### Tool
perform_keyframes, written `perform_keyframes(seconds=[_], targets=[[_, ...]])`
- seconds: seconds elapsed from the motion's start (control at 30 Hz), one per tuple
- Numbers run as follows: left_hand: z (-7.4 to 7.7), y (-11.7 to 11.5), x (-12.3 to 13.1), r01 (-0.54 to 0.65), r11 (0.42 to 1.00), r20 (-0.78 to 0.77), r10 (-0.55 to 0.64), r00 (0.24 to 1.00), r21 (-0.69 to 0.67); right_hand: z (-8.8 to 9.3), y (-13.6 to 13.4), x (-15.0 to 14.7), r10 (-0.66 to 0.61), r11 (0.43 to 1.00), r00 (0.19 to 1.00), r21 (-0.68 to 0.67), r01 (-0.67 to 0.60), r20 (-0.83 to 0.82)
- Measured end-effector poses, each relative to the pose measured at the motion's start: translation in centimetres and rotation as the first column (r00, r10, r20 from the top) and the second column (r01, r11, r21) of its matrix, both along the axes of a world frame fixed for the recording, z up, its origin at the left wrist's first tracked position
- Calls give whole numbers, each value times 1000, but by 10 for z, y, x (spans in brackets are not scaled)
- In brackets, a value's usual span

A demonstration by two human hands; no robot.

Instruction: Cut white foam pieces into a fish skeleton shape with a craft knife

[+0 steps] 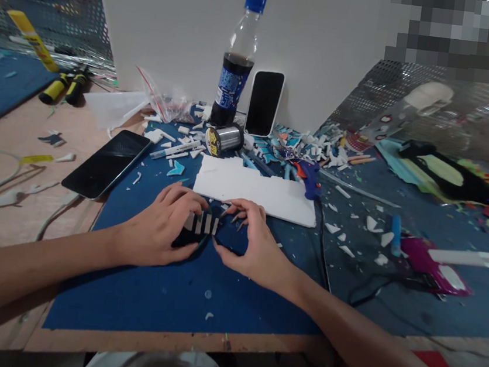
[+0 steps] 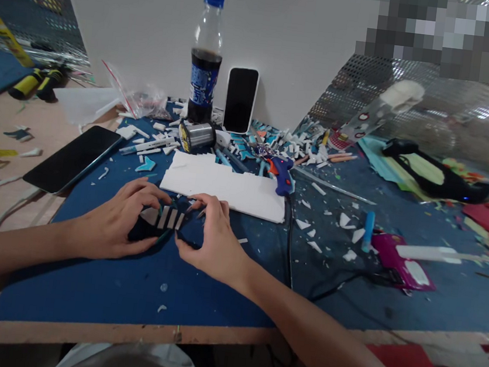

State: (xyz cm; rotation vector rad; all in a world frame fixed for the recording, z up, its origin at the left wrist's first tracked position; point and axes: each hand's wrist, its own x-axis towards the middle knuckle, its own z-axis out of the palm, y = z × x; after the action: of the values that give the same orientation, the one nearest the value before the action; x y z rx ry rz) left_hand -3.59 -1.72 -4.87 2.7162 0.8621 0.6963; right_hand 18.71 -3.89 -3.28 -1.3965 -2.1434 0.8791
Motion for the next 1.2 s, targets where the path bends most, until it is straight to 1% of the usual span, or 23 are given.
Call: perform_keyframes(seconds=[0.13,0.33,0.63,0.87,1.0,1.1,1.2], targets=[[-1,0,0,-16,1000,-3,16,1000,-3,1,0,0,-2,1000,1000,-16,2,0],[-1,1,0,-2,1000,-11,2,1000,4,0,0,0,-1,1000,1000,-12,1,-7],[2,0,0,0,1000,-12,-1,1000,-31,0,0,1,8,1000,1000,-19,-8,5],[1,-2,0,10,1000,-20,-11,1000,-23,2,-1,1,16,998,1000,66,-15,-3],[3,-2,-1,12,1000,-2,-12,1000,-23,3,-1,4,28,992,999,127,-24,-28],[6,-3,-1,7,1000,32,-6,999,-11,4,1,6,-6,981,999,196,15,-46],[7,-4,-1,-40,999,84,38,996,11,2,4,8,-90,963,993,247,108,-81]])
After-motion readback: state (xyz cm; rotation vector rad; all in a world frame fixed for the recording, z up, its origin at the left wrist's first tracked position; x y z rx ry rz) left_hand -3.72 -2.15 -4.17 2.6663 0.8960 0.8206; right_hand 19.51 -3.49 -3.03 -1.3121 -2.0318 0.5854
